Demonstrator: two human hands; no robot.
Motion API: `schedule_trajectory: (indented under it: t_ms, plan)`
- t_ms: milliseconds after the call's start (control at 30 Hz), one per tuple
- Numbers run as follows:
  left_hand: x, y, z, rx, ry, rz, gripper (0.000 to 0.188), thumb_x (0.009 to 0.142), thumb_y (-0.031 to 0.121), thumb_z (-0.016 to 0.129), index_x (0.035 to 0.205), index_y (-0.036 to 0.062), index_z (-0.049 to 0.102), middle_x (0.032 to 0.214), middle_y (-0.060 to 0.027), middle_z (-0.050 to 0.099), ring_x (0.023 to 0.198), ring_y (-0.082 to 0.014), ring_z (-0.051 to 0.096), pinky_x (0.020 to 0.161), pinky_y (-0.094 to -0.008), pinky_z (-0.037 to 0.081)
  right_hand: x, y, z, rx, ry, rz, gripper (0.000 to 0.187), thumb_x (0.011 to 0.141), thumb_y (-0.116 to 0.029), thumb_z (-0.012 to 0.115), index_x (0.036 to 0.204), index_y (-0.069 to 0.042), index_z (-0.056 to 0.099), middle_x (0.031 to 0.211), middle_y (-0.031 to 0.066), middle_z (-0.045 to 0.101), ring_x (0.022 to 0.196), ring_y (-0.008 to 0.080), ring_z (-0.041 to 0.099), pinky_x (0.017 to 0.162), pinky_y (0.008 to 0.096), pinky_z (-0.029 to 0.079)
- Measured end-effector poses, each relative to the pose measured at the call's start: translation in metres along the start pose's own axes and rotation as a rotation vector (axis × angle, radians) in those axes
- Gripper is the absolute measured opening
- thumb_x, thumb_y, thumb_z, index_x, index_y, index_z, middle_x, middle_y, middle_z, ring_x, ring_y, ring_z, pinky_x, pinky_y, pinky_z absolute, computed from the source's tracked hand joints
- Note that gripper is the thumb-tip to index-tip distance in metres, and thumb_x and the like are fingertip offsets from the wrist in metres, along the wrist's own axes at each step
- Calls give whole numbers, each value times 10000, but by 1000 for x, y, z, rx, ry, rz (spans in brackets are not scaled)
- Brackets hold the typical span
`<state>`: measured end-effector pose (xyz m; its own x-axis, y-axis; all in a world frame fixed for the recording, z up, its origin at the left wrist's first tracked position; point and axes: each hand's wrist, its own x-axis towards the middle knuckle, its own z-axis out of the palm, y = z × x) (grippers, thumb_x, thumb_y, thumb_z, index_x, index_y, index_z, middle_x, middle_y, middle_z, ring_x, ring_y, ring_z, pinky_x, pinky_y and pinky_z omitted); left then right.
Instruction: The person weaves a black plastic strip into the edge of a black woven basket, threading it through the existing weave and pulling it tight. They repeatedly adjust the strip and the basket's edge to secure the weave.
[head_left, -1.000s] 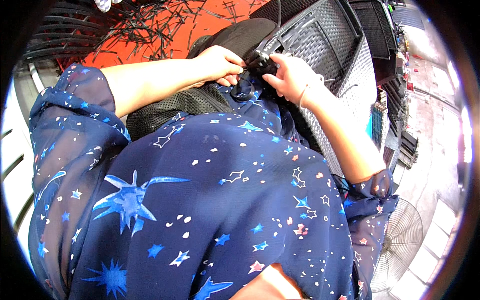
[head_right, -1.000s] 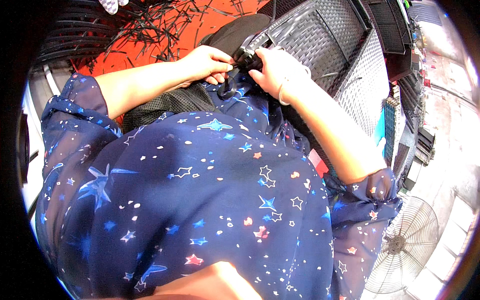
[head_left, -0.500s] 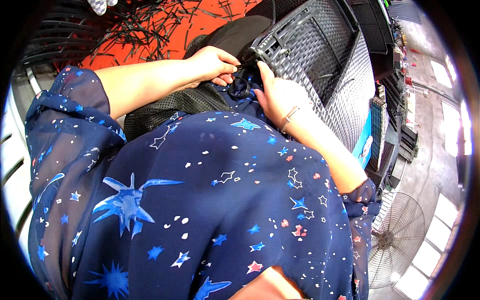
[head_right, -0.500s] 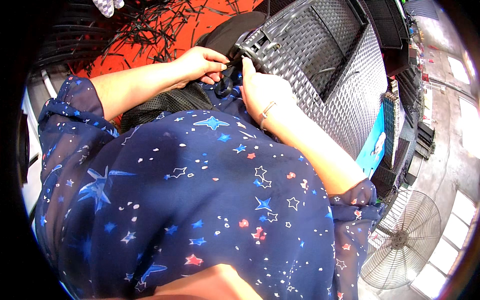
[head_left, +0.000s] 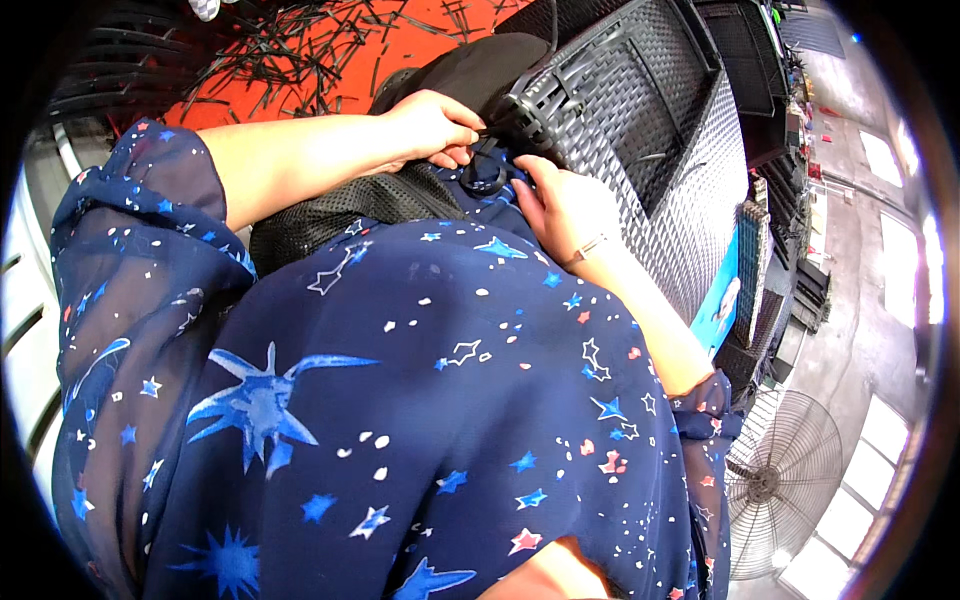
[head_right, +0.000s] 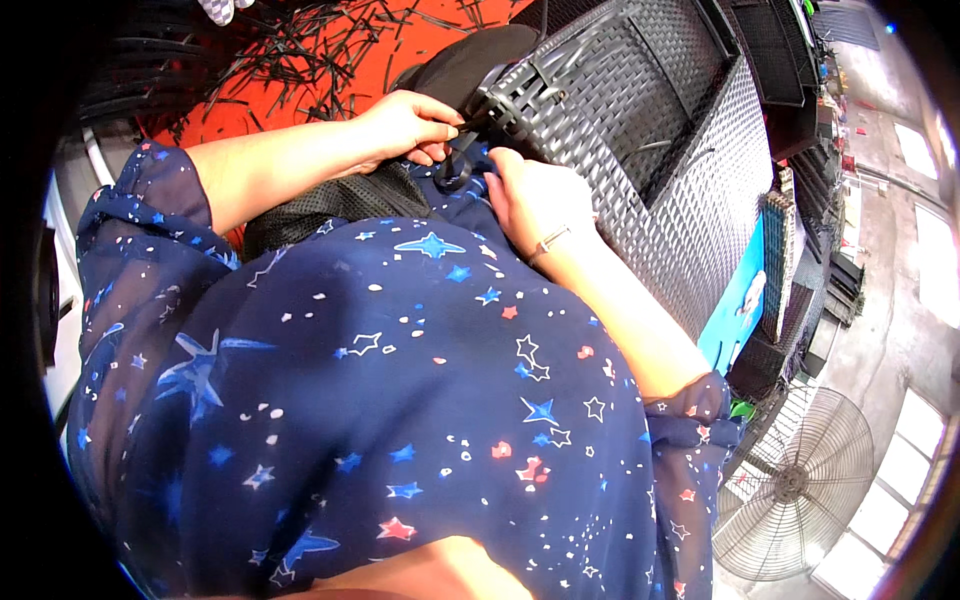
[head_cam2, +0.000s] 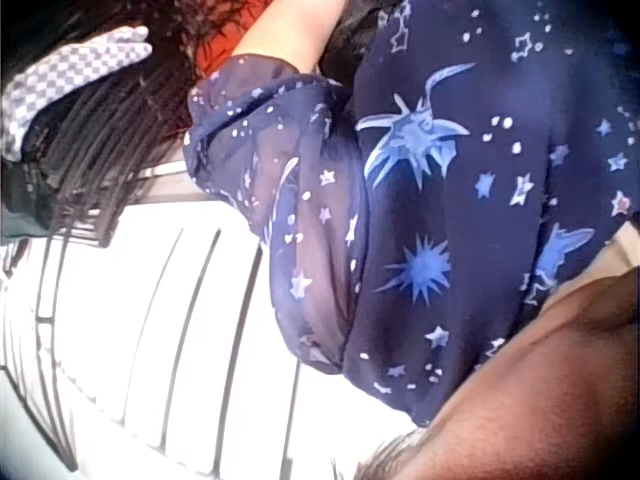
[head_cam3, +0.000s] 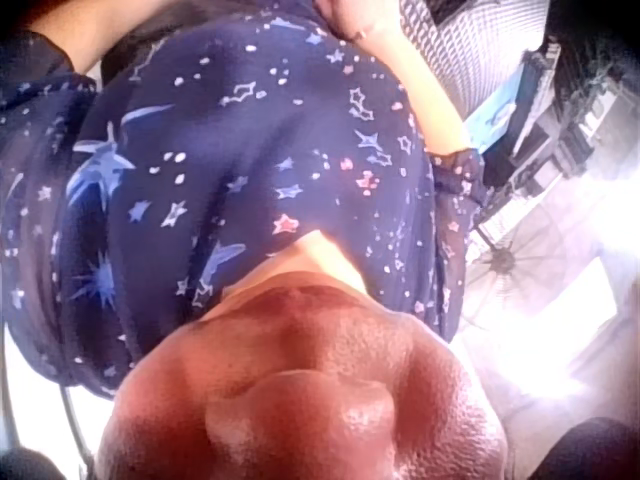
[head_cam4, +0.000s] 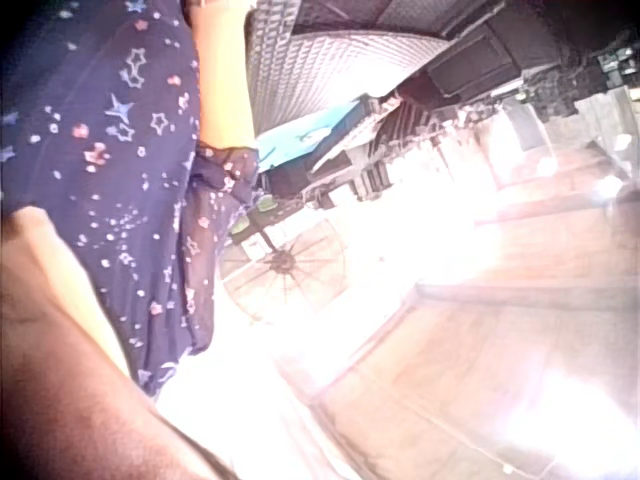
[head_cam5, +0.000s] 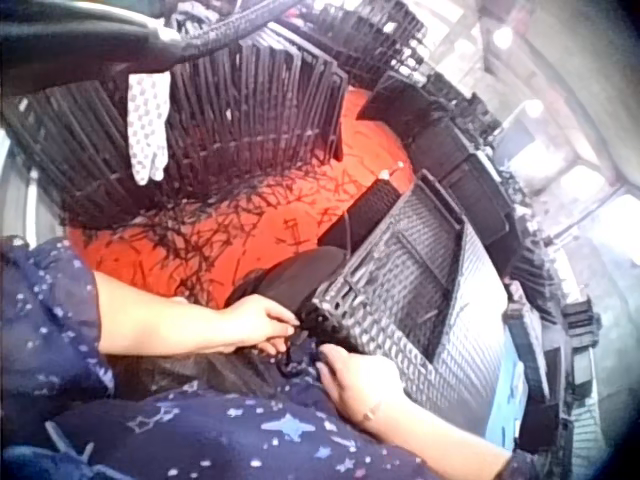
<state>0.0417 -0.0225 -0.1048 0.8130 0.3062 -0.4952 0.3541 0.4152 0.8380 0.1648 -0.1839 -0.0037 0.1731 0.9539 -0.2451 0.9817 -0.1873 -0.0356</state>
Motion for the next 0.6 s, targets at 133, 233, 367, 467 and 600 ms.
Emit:
schedule_trajectory:
  t_ms: [133, 233, 367, 467, 600]
  plan:
    - [2, -3, -1, -7, 8, 12, 298, 908, 126, 646, 1172, -13, 642, 847, -60, 676, 692, -108, 652, 593, -221, 549, 5, -17, -6, -103, -62, 61, 556, 913, -320, 588, 1387, -80, 425, 730, 162, 673, 630, 343, 662, 580, 439, 527]
    - [1, 2, 0, 5, 13, -2, 294, 910, 122, 643, 1172, -13, 640, 840, -60, 677, 688, -107, 652, 595, -221, 548, 11, -18, -5, -145, -99, 95, 689, 897, -349, 608, 1447, -44, 327, 694, 162, 670, 594, 333, 661, 563, 440, 528]
    - [2, 0, -1, -9, 10, -7, 288, 914, 121, 642, 1174, -4, 642, 836, -59, 679, 687, -105, 652, 596, -222, 549, 13, -22, -11, -173, -111, 141, 698, 887, -365, 618, 1430, -18, 349, 688, 163, 671, 604, 329, 668, 571, 433, 533]
    - [0, 1, 0, -4, 9, -6, 282, 917, 121, 642, 1171, 0, 644, 835, -59, 680, 685, -104, 652, 596, -222, 549, 14, -24, -11, -161, -114, 164, 692, 888, -362, 619, 1424, -13, 357, 699, 162, 676, 621, 326, 676, 582, 434, 538]
    - [3, -1, 1, -9, 3, -10, 272, 919, 121, 638, 1163, 1, 646, 838, -57, 681, 684, -102, 651, 595, -222, 550, 19, -26, -11, -182, -170, 170, 689, 891, -350, 615, 1425, -5, 352, 717, 164, 682, 640, 324, 684, 596, 436, 545]
